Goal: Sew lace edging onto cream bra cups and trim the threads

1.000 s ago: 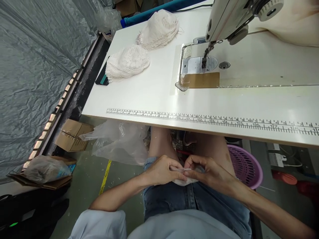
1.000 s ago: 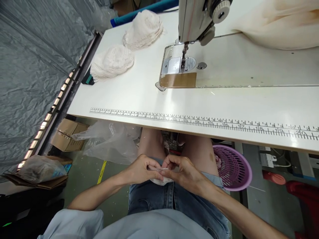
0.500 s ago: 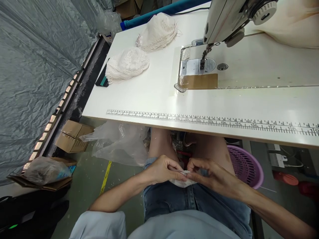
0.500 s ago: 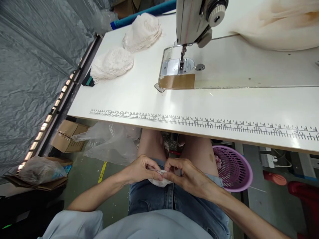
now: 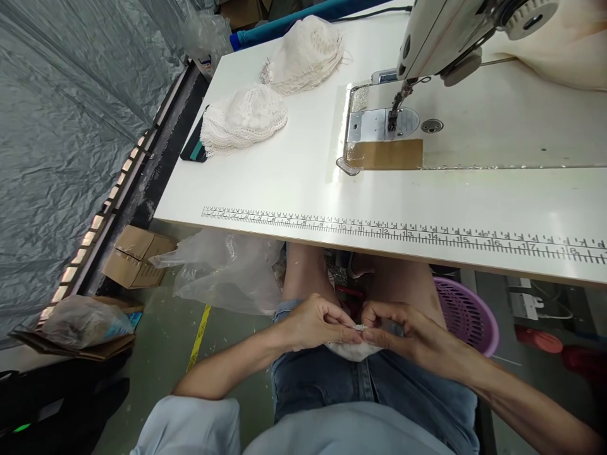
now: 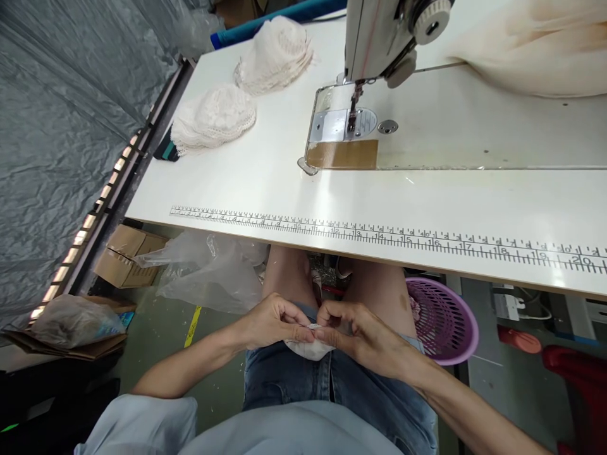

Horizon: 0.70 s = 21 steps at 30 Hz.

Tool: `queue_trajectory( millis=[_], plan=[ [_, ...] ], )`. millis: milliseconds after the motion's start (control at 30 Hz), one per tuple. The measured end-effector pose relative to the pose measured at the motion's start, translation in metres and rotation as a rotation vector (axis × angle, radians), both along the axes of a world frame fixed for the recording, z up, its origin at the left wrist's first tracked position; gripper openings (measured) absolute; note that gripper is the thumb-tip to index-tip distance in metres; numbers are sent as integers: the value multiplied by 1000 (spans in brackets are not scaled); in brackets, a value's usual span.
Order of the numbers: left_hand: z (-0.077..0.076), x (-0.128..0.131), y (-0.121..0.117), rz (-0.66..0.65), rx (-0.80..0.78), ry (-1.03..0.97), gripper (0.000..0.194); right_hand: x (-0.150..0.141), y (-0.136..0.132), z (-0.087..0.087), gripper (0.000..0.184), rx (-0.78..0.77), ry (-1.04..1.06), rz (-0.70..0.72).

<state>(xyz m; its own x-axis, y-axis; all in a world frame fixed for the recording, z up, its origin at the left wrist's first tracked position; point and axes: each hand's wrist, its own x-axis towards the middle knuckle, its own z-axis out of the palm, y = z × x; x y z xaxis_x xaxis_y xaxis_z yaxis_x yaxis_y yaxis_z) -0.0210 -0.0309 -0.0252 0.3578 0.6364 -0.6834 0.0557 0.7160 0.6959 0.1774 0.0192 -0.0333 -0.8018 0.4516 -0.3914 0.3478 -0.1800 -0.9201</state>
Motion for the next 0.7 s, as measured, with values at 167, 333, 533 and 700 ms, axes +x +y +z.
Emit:
queue_trajectory(
  millis=[167,333,533,700],
  plan=[
    [-1,0,2,4,-34,-42,39,1,2,-1,34,-151,65,-8],
    [0,0,3,-1,4,3,38,4,-1,-4,27,-72,30,13],
    [4,0,7,17,33,53,30,5,-3,-8,29,100,15,-36],
    [0,5,4,-81,117,132,30,1,-5,-7,34,154,95,-69]
  ],
)
